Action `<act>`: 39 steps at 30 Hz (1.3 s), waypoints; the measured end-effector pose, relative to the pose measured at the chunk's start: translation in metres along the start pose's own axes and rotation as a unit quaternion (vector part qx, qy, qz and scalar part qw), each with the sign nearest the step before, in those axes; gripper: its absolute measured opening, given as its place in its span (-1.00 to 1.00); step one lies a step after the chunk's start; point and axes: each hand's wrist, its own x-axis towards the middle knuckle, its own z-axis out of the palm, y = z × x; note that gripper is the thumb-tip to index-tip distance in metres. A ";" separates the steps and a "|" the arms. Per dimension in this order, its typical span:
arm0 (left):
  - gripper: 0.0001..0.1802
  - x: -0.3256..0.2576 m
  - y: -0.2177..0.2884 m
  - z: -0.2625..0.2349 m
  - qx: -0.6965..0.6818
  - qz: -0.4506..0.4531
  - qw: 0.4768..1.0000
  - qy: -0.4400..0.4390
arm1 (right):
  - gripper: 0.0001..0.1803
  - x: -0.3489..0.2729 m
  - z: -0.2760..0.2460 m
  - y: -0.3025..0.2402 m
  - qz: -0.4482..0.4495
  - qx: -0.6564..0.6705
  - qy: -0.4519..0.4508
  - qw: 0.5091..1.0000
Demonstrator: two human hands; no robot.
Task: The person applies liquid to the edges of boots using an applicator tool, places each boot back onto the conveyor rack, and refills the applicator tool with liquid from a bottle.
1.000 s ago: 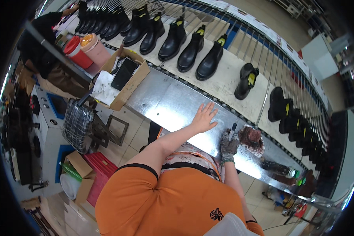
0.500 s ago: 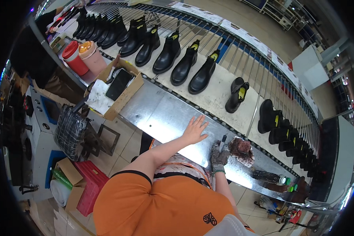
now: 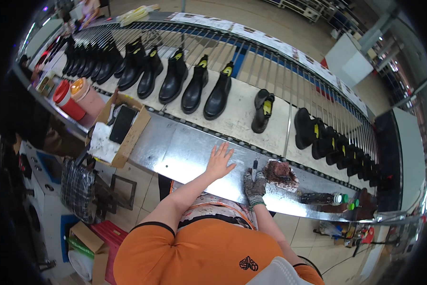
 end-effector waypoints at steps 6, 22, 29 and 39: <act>-0.31 0.000 0.001 -0.002 0.002 -0.002 1.000 -0.006 | -0.40 0.006 0.007 0.009 -0.029 -0.033 -0.021 0.999; -0.30 0.000 0.000 0.002 0.000 -0.005 1.000 -0.021 | -0.57 -0.001 -0.001 0.002 -0.031 0.042 -0.011 0.999; -0.30 -0.001 0.002 0.000 -0.002 -0.007 1.000 -0.025 | -0.55 0.001 0.006 0.013 -0.063 0.001 -0.011 0.998; -0.33 0.001 -0.001 0.001 -0.006 -0.009 1.000 -0.006 | -0.60 0.005 0.005 0.011 -0.076 0.041 -0.020 0.996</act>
